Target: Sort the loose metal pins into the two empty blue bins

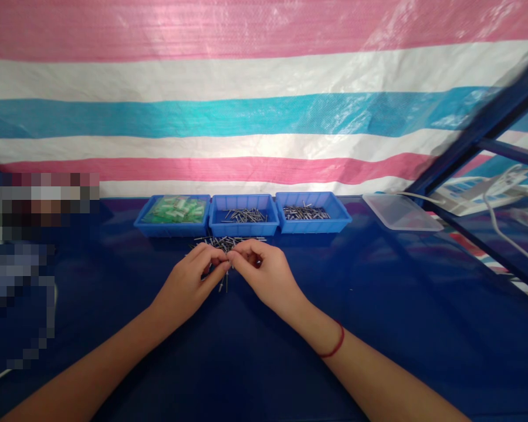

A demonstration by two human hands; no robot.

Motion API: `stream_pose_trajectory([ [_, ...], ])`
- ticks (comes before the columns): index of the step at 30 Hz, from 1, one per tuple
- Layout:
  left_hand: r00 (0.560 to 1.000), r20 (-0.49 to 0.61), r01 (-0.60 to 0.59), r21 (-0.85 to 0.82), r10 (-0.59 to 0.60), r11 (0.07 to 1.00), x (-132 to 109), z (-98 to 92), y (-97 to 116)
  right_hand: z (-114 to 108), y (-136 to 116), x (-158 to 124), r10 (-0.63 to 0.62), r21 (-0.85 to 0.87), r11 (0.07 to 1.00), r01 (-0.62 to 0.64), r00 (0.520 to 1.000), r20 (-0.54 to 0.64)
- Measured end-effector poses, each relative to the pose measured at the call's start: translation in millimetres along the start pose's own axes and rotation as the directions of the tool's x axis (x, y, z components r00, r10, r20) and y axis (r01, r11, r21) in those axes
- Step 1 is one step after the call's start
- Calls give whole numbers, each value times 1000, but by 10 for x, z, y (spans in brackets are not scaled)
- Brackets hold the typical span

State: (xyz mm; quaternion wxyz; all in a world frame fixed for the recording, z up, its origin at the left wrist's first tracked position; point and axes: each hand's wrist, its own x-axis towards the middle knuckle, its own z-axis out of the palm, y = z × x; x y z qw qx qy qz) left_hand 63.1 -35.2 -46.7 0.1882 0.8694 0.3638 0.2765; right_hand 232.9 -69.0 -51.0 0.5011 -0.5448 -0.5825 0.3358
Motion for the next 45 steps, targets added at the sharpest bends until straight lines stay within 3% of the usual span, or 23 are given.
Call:
stream_pose_trajectory([
  [10,997,-67,32,-133,-41,991,26,-23,31,-26,-47,-16,-35,18,999,35,999,4],
  [17,989,-128,52,-133,-69,990,26,-74,-5,-62,-26,22,-55,-79,995,64,992,110],
  [21,989,-112,80,-104,-92,991,24,-86,-18,-175,-7,120,136,177,977,-120,987,-84],
  [25,997,-72,31,-15,-32,999,33,-101,-49,-432,25,280,355,503,842,-193,901,-249],
  [28,1000,-29,-3,94,6,996,35,-117,-68,-593,70,369,401,556,807,-197,875,-270],
  [31,998,59,-31,232,18,972,24,-148,-70,-614,96,381,429,574,784,-236,874,-227],
  [36,974,227,-77,367,-9,927,-14,-201,-15,-422,26,275,413,525,791,-314,907,-81],
  [40,960,278,-94,413,-27,906,-24,-188,32,-298,-39,202,372,419,846,-330,928,-21],
  [42,960,278,-104,425,-20,899,-20,-170,33,-265,-43,181,305,266,920,-289,952,-21],
  [45,969,246,-86,379,-11,922,-8,-146,19,-209,-12,142,128,-9,992,-127,992,17],
])
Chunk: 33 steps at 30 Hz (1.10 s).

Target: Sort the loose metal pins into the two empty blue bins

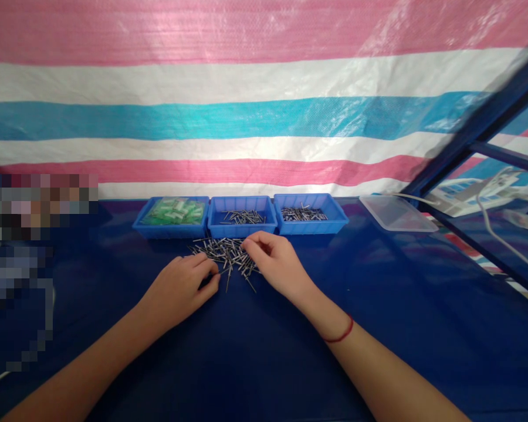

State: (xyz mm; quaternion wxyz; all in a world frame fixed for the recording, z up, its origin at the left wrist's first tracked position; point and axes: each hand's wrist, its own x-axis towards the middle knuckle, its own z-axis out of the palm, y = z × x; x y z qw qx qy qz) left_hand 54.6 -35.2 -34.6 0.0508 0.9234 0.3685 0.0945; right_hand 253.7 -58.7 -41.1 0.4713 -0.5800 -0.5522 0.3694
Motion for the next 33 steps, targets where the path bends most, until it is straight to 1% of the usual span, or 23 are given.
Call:
stream_pose_trajectory([
  [2,998,-52,33,-105,-38,994,9,15,2,61,36,-33,-65,-80,994,69,996,54],
  [4,989,-119,62,-220,-90,973,14,29,14,132,66,-70,-64,-82,994,70,995,72],
  [6,974,-185,71,-301,-132,951,16,38,34,196,81,-103,-27,-16,1000,27,999,40],
  [9,953,-256,58,-360,-159,931,14,40,68,250,58,-137,30,161,987,-26,999,-21],
  [12,944,-289,34,-400,-161,916,12,41,94,256,-3,-159,57,264,963,-57,998,8],
  [15,945,-290,14,-425,-151,905,13,61,107,247,-45,-175,62,274,959,-72,997,42],
  [20,949,-281,12,-432,-147,902,18,96,112,234,-4,-172,-57,183,982,53,998,16],
  [23,945,-299,0,-405,-133,914,20,107,109,228,25,-167,-99,158,983,95,995,18],
  [28,949,-307,-49,-380,-77,924,31,121,85,222,23,-173,-132,151,981,125,990,39],
  [33,932,-356,-83,-391,-68,917,44,92,51,198,8,-158,-146,109,984,141,988,38],
])
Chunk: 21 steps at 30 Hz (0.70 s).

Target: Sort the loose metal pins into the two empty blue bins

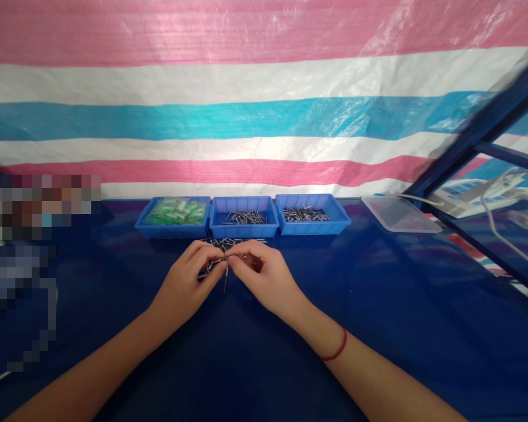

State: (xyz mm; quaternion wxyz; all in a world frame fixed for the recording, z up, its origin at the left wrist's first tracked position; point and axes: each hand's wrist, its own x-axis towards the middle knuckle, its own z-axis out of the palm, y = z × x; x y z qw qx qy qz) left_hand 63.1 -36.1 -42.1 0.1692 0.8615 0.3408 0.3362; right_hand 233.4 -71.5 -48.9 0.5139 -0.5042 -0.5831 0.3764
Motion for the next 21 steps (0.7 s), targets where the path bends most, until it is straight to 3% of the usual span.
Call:
stream_pose_trajectory([
  [6,1000,-18,-19,28,19,999,-2,-51,-16,-26,-13,23,-97,-198,974,109,993,68],
  [9,1000,10,2,66,-2,998,3,-71,-33,-26,-6,45,-46,-188,980,59,996,72],
  [13,995,98,-4,231,-19,973,29,-149,-78,-130,-1,136,158,131,981,-141,979,-131],
  [16,979,200,-50,401,-35,915,46,-249,-125,-321,18,247,305,420,897,-137,880,-365],
  [18,964,257,-60,457,-67,888,50,-313,-154,-453,44,314,357,490,865,-109,820,-448],
  [21,937,331,-61,468,-111,881,48,-371,-192,-554,78,360,376,502,858,-114,804,-460],
])
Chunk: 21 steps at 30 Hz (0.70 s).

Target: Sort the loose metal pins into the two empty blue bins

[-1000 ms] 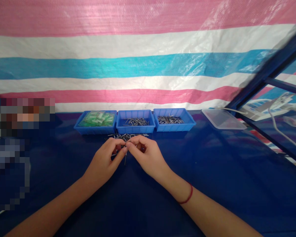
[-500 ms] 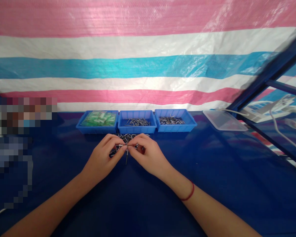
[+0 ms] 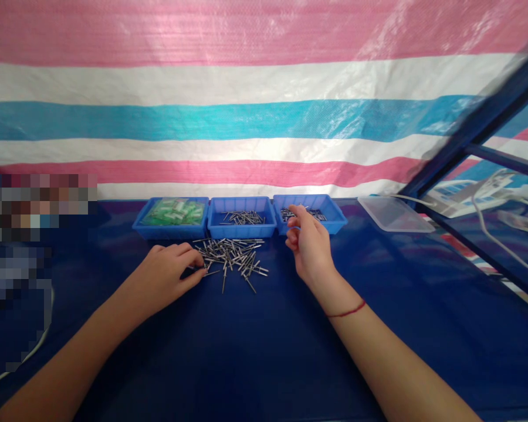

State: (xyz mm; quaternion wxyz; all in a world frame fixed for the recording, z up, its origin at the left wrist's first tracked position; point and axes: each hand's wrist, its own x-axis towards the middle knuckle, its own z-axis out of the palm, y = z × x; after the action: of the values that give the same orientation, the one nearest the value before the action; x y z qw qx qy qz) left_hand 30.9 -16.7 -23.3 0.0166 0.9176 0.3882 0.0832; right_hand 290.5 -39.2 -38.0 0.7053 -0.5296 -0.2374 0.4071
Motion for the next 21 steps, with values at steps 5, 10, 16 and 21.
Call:
stream_pose_trajectory([
  [5,996,78,-41,-51,45,998,15,4,-23,74,45,-137,34,-48,998,-28,993,113],
  [10,987,144,-67,-36,71,997,59,3,11,167,117,-324,50,-164,986,-9,968,247],
  [16,990,119,-69,-57,75,996,71,54,14,184,205,-406,-75,-453,830,325,870,487],
  [21,995,93,-26,-161,42,987,46,74,19,180,248,-421,-105,-493,754,435,820,563],
])
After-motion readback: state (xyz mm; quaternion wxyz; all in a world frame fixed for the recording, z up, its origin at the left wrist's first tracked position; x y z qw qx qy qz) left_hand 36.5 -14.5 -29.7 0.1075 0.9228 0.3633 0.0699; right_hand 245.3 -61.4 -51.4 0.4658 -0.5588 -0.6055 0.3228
